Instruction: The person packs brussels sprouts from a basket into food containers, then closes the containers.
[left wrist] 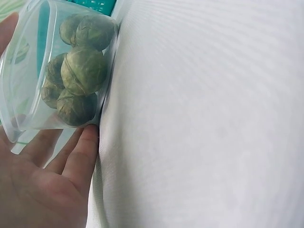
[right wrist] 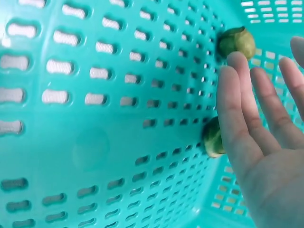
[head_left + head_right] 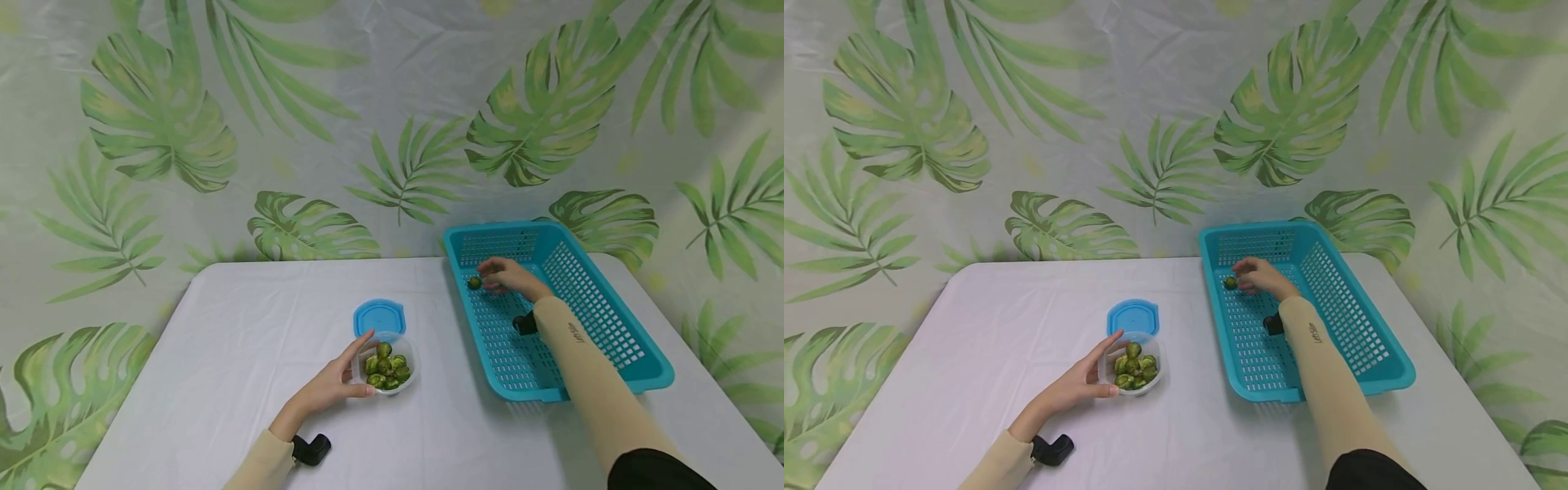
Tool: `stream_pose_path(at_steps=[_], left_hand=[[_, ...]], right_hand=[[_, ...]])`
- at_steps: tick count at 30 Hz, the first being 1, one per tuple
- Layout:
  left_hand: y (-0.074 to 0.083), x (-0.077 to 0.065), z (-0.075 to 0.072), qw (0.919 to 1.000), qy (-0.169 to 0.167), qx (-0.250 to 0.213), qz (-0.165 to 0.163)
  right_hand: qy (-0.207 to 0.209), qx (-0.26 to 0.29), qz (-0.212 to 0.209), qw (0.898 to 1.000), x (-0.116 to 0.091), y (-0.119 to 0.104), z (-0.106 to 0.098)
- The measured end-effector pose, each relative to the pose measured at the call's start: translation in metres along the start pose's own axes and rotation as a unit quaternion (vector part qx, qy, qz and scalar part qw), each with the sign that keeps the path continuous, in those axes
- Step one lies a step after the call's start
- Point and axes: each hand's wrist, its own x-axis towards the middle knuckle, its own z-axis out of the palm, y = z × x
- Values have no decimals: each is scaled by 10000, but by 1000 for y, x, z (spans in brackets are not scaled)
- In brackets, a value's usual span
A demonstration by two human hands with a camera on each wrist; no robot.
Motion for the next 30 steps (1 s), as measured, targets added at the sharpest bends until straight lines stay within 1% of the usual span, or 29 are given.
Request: stream_pose_path(at_steps=[11, 17, 24, 26, 30], left_hand=[[0, 1, 0, 10000, -10, -5, 8], [0, 1, 0, 10000, 11, 35, -17], [1, 0, 0, 10000, 16, 44, -75], [2, 0, 0, 10000, 18, 45, -76], [1, -1, 0, 10000, 4, 49, -52]], right_hand=[[-252, -92, 143, 9995, 3, 7, 2], [-271, -237, 200, 9992, 6, 7, 7], [-99, -856, 44, 9963, 10, 11, 15], [-36, -970, 29, 9953, 10, 10, 17], [142, -1035, -10, 9945, 8, 8, 20]])
